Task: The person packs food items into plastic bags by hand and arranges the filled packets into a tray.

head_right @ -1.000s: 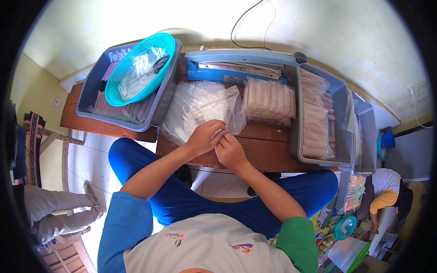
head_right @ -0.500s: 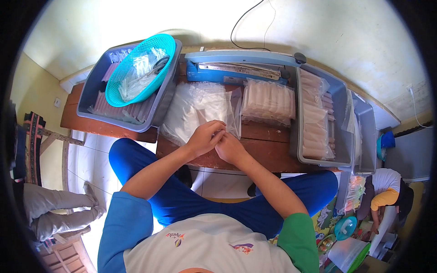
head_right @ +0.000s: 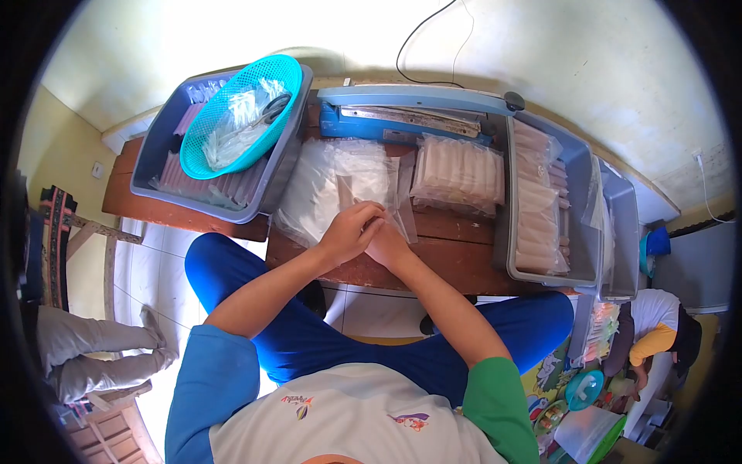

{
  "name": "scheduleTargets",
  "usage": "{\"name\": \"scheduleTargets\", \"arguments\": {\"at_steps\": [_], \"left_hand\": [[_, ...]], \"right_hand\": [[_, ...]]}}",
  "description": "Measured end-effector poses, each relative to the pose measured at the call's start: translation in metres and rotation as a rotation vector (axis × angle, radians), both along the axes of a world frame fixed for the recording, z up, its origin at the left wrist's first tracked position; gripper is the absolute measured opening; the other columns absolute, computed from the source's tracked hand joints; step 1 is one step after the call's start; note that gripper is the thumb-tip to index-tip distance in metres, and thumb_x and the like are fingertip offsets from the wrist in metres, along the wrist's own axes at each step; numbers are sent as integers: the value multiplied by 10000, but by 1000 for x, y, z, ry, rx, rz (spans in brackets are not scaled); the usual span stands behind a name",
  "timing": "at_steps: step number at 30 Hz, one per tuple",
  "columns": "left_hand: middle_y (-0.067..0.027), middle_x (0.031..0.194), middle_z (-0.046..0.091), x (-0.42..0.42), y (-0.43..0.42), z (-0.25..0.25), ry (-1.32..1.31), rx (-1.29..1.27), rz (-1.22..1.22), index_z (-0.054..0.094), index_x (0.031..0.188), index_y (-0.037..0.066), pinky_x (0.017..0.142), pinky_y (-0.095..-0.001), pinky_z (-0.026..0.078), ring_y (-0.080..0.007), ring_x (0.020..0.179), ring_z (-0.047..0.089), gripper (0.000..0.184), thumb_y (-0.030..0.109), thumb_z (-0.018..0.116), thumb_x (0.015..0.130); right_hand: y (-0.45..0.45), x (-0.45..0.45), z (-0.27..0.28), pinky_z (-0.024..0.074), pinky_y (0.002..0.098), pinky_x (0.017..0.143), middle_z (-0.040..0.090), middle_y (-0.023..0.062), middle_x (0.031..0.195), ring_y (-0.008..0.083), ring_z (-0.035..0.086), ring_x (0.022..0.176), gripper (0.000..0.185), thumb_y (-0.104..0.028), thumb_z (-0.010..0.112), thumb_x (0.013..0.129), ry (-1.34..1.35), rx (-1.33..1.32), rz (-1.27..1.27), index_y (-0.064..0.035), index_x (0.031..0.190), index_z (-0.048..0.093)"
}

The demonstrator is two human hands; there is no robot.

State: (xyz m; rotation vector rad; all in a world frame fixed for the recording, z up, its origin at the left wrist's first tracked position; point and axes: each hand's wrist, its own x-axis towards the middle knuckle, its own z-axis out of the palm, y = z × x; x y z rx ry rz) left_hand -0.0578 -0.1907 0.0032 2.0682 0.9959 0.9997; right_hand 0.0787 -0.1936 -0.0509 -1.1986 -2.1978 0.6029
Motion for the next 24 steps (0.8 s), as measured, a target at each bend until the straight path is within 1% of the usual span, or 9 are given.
{"name": "scheduleTargets", "arguments": {"at_steps": [2,5,8,10,13,16,20,23,24], "left_hand": [[-160,1054,648,0,0,0,2,8,0,600,975,-8,815,-378,505,-343,945,632,111,65,621,894],[-163,1074,648,1,-1,-1,-22,15,3,600,970,-8,831,-380,506,-344,965,633,103,58,619,894],[-164,1087,647,3,-2,-2,-9,62,36,601,965,-6,850,-379,506,-343,994,632,97,56,620,892],[-165,1104,646,3,-1,-2,-3,96,52,605,962,-3,864,-381,505,-344,1015,629,95,58,622,892],[-167,1114,643,3,-2,0,-12,77,62,607,959,-2,867,-384,503,-348,1016,628,92,59,623,892],[-172,1120,640,2,-3,1,-9,89,63,609,960,-2,868,-385,503,-350,1016,627,96,62,626,890],[-174,1118,639,2,-4,-1,-10,116,73,612,957,-2,868,-385,504,-350,1016,627,100,65,633,885],[-174,1124,639,2,-3,-1,17,113,83,615,950,-2,870,-384,505,-352,1018,626,106,73,642,880],[-174,1125,641,1,-4,0,20,119,92,618,952,-1,873,-385,504,-351,1017,625,111,76,646,877]], "right_hand": [[3,3,-15,496,485,810,636,220,1094,416,611,980,309,-203,568,888,72,136,4,-21,1137,580],[8,7,-56,491,494,820,620,210,1137,434,596,991,337,-189,570,890,-32,-146,1,-23,1183,568],[17,-9,-56,322,503,1063,547,171,1290,338,433,1285,542,-249,506,920,134,-155,46,-40,1415,431],[26,-11,-45,251,532,1105,480,167,1363,321,390,1317,639,-262,509,917,-137,232,50,-61,1496,329],[24,-11,-28,267,533,1095,490,178,1338,336,404,1284,650,-274,507,909,-169,399,-2,-81,1504,330],[21,-13,-16,275,536,1090,488,191,1332,368,387,1264,666,-283,501,909,-236,242,-88,-108,1522,307],[22,-15,-20,299,524,1069,493,197,1294,389,369,1237,656,-277,490,910,-203,373,-108,-123,1524,318],[19,-12,-16,362,495,1032,527,214,1250,388,447,1178,571,-238,516,906,-88,199,-112,-77,1446,422],[20,-11,-24,383,479,939,539,193,1146,358,463,1069,443,-253,525,920,-92,199,-107,-73,1320,461]]}}
